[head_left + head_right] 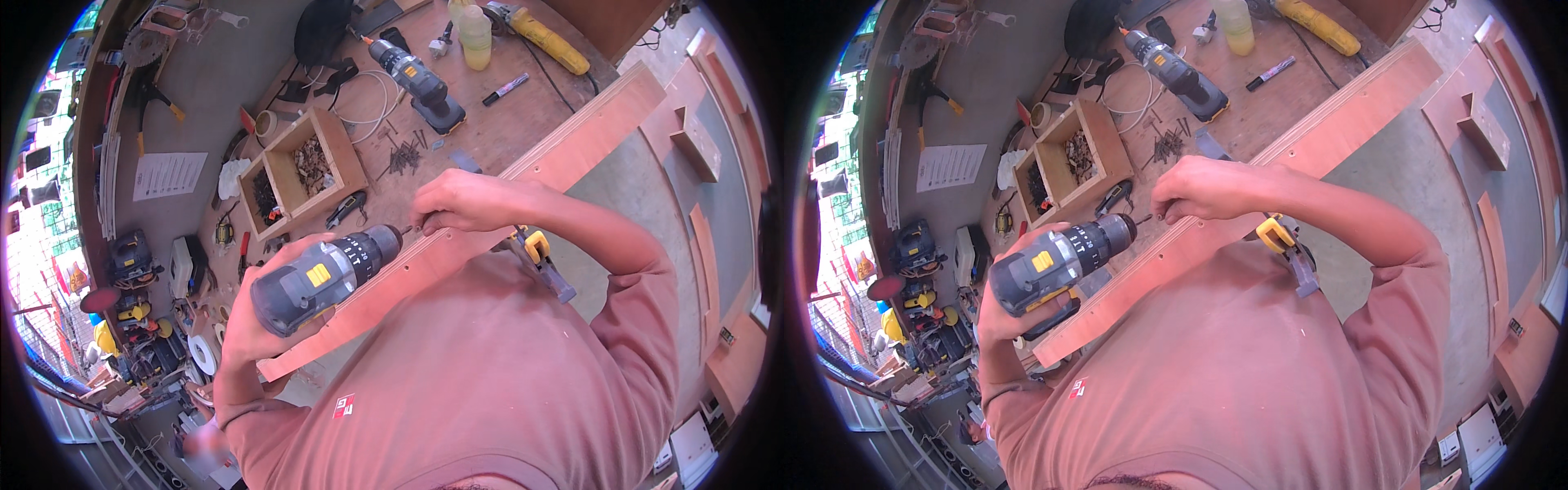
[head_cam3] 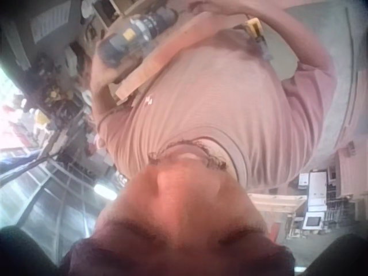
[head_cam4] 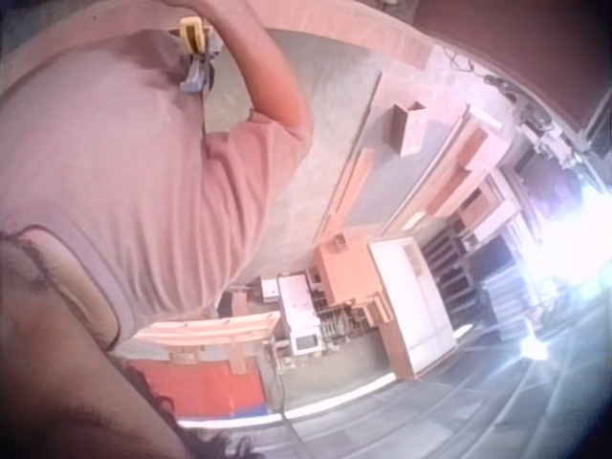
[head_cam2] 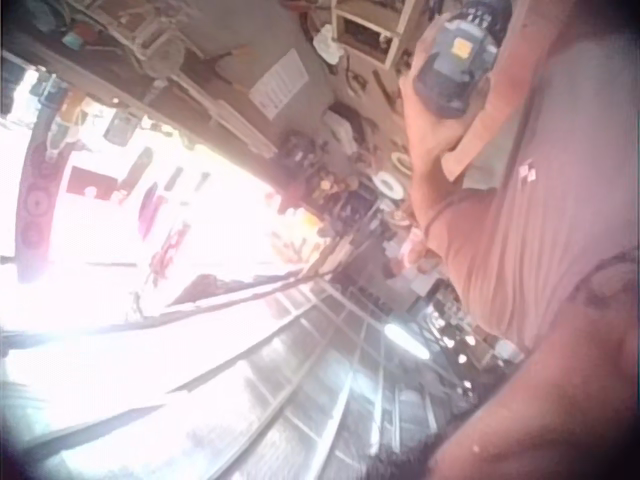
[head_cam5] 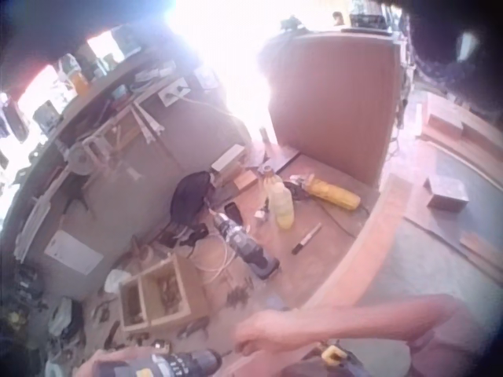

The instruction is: The person selects screws from a compartmentalized box, places them on a clamped wooden plank, and uses a cordless drill to drive the screws into the wood. The task involves sorting fasteners, positioning them, and drilling to secure the plank.

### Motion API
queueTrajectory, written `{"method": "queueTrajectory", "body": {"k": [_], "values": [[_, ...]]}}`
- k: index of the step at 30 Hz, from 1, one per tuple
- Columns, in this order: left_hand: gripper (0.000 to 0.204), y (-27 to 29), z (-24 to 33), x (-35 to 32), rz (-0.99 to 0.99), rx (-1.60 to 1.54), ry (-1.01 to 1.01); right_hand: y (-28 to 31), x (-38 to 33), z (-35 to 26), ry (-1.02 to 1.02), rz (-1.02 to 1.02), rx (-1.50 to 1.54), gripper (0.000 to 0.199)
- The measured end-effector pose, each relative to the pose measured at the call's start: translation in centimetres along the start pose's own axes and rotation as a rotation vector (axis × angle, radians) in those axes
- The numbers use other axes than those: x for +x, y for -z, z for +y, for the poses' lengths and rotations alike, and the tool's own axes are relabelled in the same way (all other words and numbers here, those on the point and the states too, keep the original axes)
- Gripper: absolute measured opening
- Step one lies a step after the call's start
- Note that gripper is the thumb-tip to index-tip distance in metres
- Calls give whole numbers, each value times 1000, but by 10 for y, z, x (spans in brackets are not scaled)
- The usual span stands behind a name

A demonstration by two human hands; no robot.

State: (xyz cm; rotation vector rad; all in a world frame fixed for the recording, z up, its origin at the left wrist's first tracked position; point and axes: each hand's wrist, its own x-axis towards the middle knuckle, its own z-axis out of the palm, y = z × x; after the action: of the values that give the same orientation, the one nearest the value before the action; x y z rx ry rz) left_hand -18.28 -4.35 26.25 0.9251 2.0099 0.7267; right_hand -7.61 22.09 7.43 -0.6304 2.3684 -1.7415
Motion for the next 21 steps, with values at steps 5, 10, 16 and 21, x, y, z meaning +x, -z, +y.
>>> {"method": "queueTrajectory", "body": {"k": [5,10,16,21], "values": [[74,0,3,8,-60,35,-13,-2,-6,-6,-68,37,74,15],[72,-4,10,16,-119,94,11,-7,-10,1,-37,37,24,15],[72,-5,14,26,-171,108,19,-8,-11,-2,-40,1,-16,15],[72,-7,25,36,-246,157,61,-10,-10,1,-110,-78,-10,18]]}}
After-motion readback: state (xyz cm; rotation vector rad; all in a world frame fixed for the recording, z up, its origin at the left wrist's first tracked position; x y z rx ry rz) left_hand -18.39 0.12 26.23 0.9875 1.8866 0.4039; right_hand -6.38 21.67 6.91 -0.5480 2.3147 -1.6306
